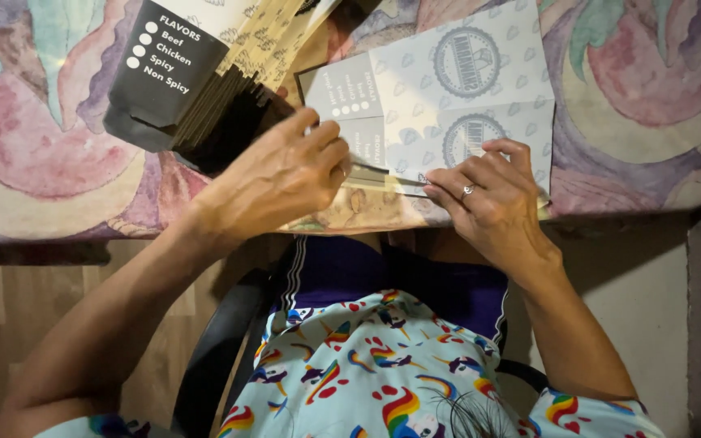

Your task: The person folds flat paper sheets into small rectangular packages and seals them with adhesive tape. The person repeatedly picks up a sheet, folds it into a box shape, applies tape to the edges, and places the finished package aside.

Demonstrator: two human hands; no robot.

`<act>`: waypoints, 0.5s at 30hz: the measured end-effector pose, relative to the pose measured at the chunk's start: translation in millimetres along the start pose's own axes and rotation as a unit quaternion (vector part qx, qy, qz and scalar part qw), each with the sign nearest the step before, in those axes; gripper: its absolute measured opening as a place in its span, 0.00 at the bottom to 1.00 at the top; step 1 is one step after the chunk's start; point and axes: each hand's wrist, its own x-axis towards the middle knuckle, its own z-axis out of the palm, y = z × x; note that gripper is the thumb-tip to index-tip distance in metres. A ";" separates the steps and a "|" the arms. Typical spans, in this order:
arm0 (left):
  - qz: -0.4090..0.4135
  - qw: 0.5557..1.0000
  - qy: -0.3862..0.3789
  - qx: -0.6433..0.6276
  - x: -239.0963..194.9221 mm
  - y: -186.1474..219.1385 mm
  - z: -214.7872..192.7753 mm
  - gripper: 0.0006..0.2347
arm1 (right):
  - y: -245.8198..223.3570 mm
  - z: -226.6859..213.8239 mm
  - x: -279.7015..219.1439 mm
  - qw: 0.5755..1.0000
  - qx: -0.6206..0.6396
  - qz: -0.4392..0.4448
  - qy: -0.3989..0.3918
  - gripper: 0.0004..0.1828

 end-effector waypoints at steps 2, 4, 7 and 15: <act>-0.021 0.994 0.068 0.086 1.5 -4.1 -8.4 0.04 | -0.4 1.6 0.9 1.000 -0.012 -0.016 0.009 0.05; -0.037 0.988 0.103 0.104 6.4 -5.7 -12.2 0.02 | -0.1 -3.6 4.0 0.999 -0.035 -0.040 -0.010 0.04; -0.090 0.979 0.139 0.119 7.3 2.1 -5.6 0.09 | -2.5 -4.7 9.1 0.994 -0.065 -0.083 -0.017 0.04; -0.158 0.960 0.221 -0.074 13.7 83.3 24.3 0.08 | 13.6 3.3 4.0 0.996 -0.018 -0.082 0.029 0.05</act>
